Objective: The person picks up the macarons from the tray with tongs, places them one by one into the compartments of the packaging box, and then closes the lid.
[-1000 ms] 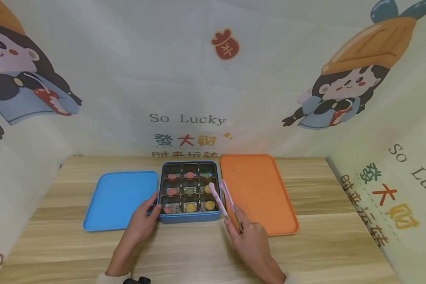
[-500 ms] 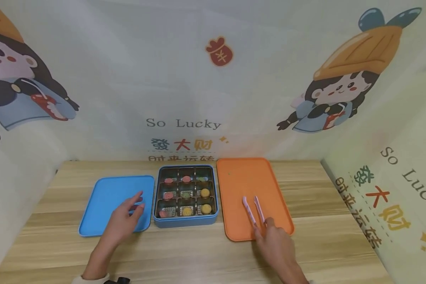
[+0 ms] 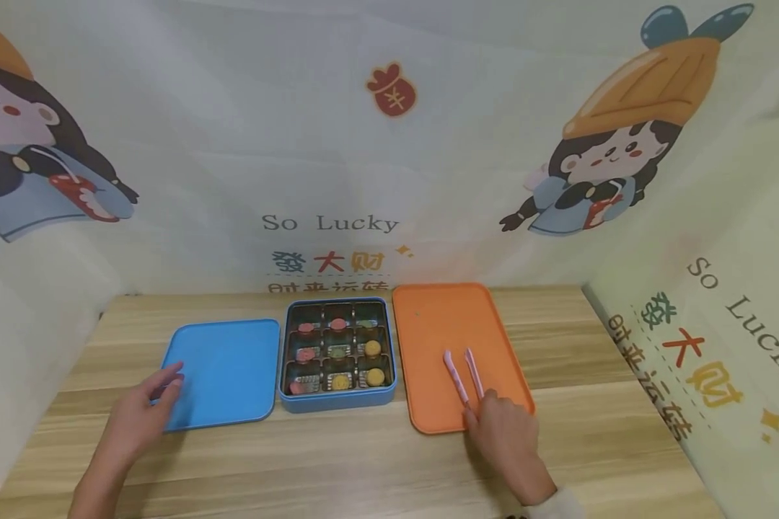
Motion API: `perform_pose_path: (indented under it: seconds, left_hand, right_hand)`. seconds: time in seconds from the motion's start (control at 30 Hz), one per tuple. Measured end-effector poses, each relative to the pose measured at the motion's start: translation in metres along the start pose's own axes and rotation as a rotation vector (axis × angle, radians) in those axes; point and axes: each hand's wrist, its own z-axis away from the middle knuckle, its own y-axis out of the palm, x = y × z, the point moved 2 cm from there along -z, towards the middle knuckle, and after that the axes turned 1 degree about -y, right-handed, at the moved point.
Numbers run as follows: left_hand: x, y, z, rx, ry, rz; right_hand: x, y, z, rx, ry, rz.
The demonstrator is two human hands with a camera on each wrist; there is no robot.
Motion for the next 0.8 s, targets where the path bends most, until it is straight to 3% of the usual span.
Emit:
perform_pose_path:
  seconds: [0.13,0.23,0.3,0.37,0.47,0.63,0.8]
  left_hand:
    - [0.012,-0.008,-0.001,0.011,-0.04,-0.006]
    - [0.018,-0.011,-0.003,0.024,-0.08,0.002]
    - [0.021,-0.013,-0.005,0.006,-0.09,0.003]
    - [0.024,-0.014,-0.006,-0.018,-0.091,0.004]
    - [0.028,-0.018,-0.01,-0.042,-0.079,-0.009]
    - [0.034,-0.023,-0.016,0.009,-0.131,0.018]
    - [0.034,-0.029,-0.019,0.068,-0.232,0.116]
  right_hand:
    - [0.003,-0.009,-0.005,-0.029,-0.051,0.037]
    - [0.018,-0.021,-0.012,-0.17,-0.13,0.002]
    - [0.036,-0.028,-0.02,-0.236,-0.194,-0.115]
    - [0.058,-0.032,-0.026,-0.235,-0.258,-0.274]
    - [0.096,-0.032,-0.034,-0.096,-0.334,-0.555]
    - [0.16,-0.021,-0.045,0.175,-0.45,-0.917]
    - [0.216,-0.004,-0.052,0.375,-0.451,-1.127]
